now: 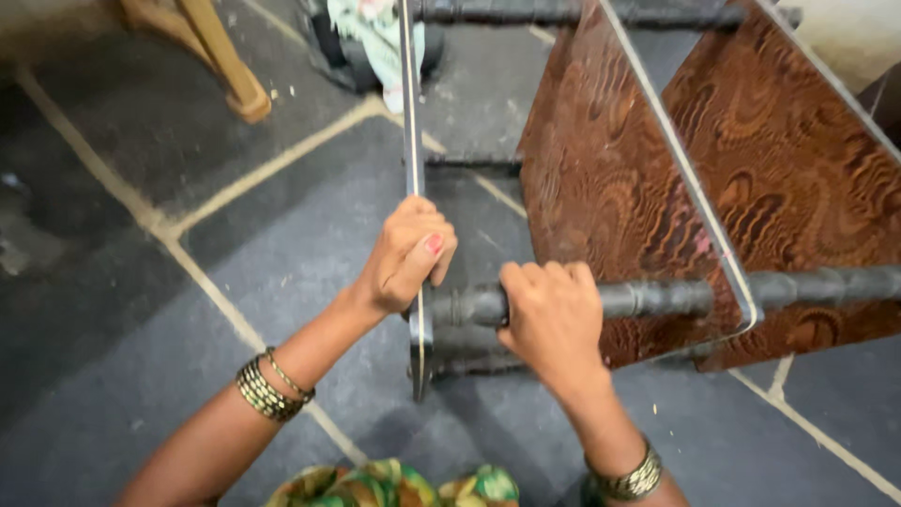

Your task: The person is assembling a wooden stool by inserting metal rods into the wooden frame. They are sitting on the floor and using both hands to align and push the rods into place.

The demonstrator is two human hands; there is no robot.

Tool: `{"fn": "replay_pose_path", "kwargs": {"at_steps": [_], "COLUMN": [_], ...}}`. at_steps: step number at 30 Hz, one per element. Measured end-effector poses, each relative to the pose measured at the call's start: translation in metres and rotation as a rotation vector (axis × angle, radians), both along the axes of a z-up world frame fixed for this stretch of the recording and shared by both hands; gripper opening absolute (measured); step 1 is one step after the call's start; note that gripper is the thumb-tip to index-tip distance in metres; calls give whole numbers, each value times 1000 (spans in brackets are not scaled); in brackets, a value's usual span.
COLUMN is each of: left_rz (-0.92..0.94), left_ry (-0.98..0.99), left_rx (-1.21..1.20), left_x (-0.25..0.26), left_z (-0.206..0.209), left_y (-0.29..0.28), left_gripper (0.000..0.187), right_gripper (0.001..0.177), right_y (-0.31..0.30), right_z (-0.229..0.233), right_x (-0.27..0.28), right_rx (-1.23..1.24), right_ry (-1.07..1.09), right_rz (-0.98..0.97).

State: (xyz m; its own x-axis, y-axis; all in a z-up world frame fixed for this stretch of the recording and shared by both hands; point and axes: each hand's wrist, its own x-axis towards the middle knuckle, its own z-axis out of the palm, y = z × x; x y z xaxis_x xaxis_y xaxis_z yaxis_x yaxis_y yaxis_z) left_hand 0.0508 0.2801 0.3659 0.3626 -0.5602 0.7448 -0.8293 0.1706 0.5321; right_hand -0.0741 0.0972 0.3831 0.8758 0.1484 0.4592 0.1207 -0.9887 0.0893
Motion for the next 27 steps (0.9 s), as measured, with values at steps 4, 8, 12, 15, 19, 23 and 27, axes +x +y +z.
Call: {"fn": "replay_pose_path", "kwargs": {"at_steps": [4, 8, 12, 15, 19, 23, 27], "left_rz": [-11, 17, 50, 278, 200, -98, -183], "left_ry": [39, 99, 185, 122, 507, 832, 780], "left_rx": [-18, -70, -246, -301, -46, 201, 252], "left_x": [2, -3, -11, -11, -11, -8, -6], "left_z": [-7, -3, -1, -9, -26, -45, -51], "left_y": [-1, -1, 7, 23, 50, 62, 65], "left_gripper": [45, 47, 33, 12, 12, 21, 29], "right_gripper": [22, 20, 24, 28, 28, 31, 30], "right_y": [-9, -9, -9, -10, -10, -10, -10], "right_z": [4, 12, 16, 12, 10, 7, 5], "right_x": [7, 11, 14, 14, 13, 13, 12], "right_rx": [-54, -66, -73, -99, -130, -109, -125], "right_ry": [190, 276, 278, 290, 269, 238, 254], "right_rz": [36, 70, 88, 69, 55, 74, 44]}}
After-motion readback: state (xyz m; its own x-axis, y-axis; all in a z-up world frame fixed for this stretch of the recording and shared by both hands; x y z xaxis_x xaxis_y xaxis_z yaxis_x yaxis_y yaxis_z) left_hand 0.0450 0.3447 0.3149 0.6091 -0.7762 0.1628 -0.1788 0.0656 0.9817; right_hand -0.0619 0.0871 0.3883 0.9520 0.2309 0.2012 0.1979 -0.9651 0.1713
